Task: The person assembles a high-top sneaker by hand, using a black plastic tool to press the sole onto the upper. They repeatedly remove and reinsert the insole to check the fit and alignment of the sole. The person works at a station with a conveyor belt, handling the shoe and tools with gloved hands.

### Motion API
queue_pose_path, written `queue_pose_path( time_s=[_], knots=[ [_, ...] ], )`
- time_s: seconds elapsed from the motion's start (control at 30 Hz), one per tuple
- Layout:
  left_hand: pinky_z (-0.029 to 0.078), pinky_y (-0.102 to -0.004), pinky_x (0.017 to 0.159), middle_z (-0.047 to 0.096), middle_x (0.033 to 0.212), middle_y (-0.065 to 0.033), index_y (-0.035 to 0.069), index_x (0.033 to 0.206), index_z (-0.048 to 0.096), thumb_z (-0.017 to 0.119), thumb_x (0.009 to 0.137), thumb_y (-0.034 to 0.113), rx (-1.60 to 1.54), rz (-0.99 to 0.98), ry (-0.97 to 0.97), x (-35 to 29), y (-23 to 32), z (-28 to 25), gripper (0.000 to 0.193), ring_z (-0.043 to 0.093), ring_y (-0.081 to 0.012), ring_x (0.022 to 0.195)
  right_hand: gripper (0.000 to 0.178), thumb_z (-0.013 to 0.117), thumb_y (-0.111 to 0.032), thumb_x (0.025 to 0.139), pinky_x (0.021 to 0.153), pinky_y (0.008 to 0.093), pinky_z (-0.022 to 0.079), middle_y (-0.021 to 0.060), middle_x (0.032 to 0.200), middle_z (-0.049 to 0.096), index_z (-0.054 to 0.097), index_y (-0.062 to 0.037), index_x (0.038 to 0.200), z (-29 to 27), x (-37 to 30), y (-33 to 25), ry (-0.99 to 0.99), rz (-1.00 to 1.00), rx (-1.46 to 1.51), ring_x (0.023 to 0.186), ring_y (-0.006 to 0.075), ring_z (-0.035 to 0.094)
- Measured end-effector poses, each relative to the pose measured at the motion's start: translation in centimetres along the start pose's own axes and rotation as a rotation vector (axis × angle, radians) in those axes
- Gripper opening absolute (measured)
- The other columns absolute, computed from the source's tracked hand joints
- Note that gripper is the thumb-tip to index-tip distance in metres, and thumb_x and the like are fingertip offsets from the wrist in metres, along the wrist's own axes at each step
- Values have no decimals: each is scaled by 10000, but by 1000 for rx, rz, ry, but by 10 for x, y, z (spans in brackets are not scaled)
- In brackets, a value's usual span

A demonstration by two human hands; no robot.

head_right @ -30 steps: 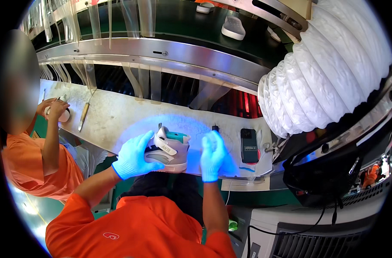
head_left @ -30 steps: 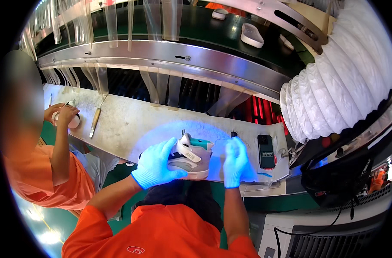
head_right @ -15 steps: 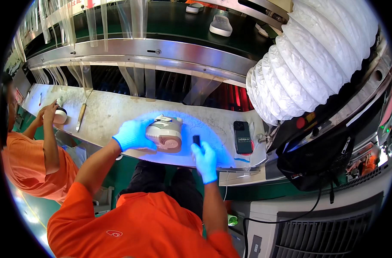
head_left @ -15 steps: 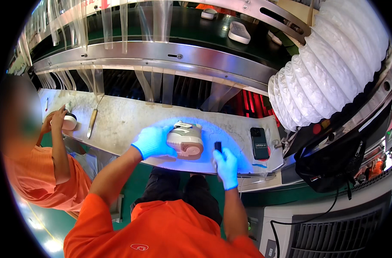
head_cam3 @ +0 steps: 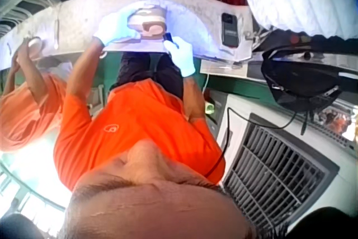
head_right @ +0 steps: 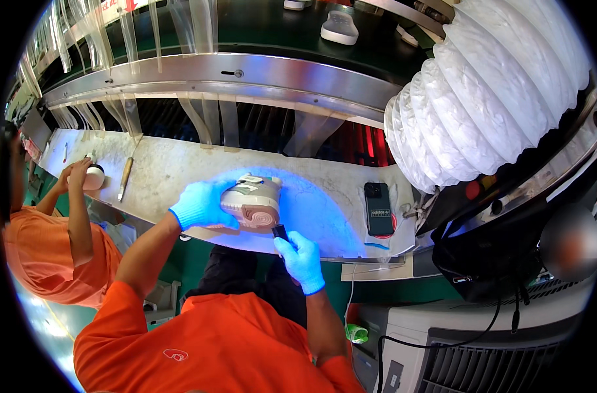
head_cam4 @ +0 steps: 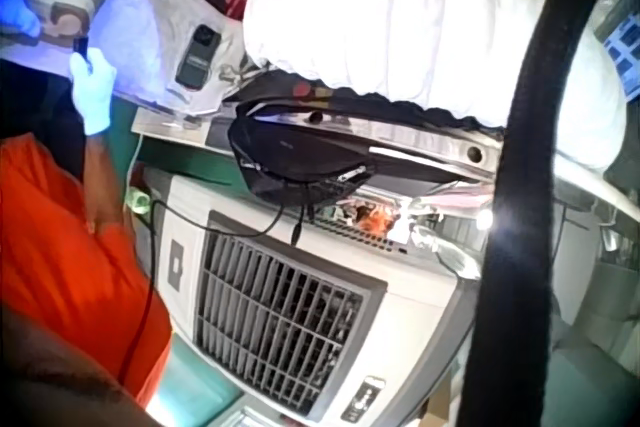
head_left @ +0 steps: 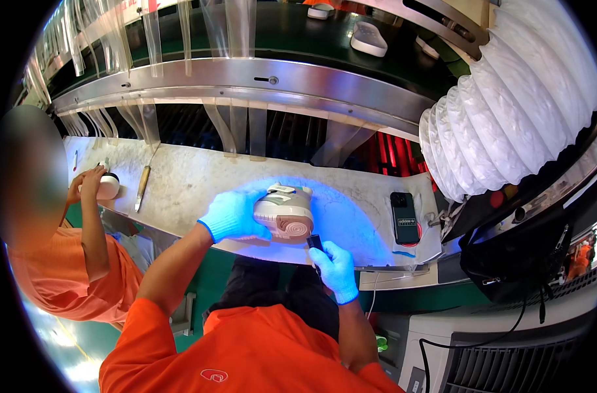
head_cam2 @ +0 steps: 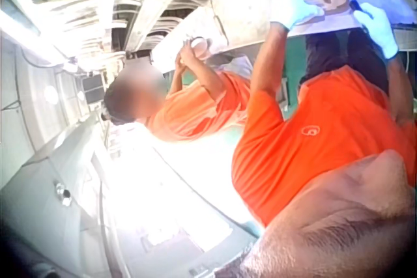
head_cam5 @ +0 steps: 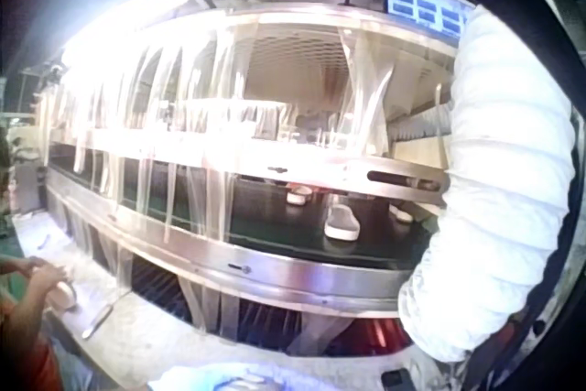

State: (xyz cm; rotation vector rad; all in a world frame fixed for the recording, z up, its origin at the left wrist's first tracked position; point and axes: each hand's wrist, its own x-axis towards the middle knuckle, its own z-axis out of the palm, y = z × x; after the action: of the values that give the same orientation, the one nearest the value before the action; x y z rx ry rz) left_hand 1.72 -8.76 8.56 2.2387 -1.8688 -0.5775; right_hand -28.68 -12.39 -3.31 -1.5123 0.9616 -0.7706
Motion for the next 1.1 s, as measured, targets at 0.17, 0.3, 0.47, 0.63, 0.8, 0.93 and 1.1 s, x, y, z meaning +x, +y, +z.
queue_pose_path(
  time_s=[0.17, 0.3, 0.47, 0.63, 0.8, 0.93, 1.1],
  knots=[
    [619, -505, 1045, 764, 1394, -188, 192, 1587, 640, 988, 638, 593, 0, -2, 7, -6, -2, -2, 1088, 763, -424, 1219, 292, 757, -260, 1051, 571, 302, 448, 5, 690, 665, 735, -36, 865, -25, -13, -15, -29, 232, 31, 636, 74, 597],
    [607, -534, 1036, 739, 1397, -216, 124, 1573, 633, 971, 676, 560, 27, 70, 139, -19, 0, 23, 1053, 751, -448, 1208, 314, 834, -308, 997, 742, 426, 573, 114, 957, 769, 771, 0, 989, -48, 31, -7, 230, -201, -886, 857, 254, 734],
    [607, -551, 991, 752, 1359, -188, 85, 1504, 649, 969, 720, 484, 73, 331, 409, -53, -12, 51, 936, 764, -417, 1170, 672, 888, -212, 969, 1059, 420, 585, 143, 1359, 712, 624, 30, 1538, -25, 38, -19, 394, -165, -263, 1224, 259, 709],
    [603, -503, 1003, 728, 1405, -197, 47, 1442, 664, 959, 737, 497, -8, 686, 552, -62, -49, 57, 888, 750, -395, 1201, 800, 739, -95, 956, 1246, 496, 509, 140, 1575, 604, 415, 9, 1680, 53, 7, -13, -267, 157, 792, 1476, 333, 597],
    [579, -569, 1063, 704, 1407, -226, 46, 1410, 680, 951, 807, 465, 62, 705, 888, -91, -42, 18, 782, 718, -455, 1231, 797, 720, -140, 944, 1220, 546, 538, 149, 1603, 587, 444, -109, 1691, 57, 5, -43, -137, 263, 996, 1482, 379, 600],
    [592, -575, 1080, 700, 1409, -257, 39, 1397, 690, 981, 810, 417, -76, 537, 1213, -92, -46, 27, 757, 718, -479, 1245, 685, 665, -181, 1023, 1194, 505, 534, 121, 1549, 603, 476, -78, 1673, 50, 42, -173, 215, -498, 750, 1381, 313, 643],
    [589, -546, 1089, 712, 1417, -250, 33, 1393, 709, 954, 819, 359, -295, 322, 794, -84, -63, 69, 705, 716, -470, 1267, 660, 704, -170, 1058, 1311, 440, 360, 166, 1700, 532, 518, 35, 1657, 41, 195, -370, 523, -1223, 183, 1553, 282, 508]
  ],
)
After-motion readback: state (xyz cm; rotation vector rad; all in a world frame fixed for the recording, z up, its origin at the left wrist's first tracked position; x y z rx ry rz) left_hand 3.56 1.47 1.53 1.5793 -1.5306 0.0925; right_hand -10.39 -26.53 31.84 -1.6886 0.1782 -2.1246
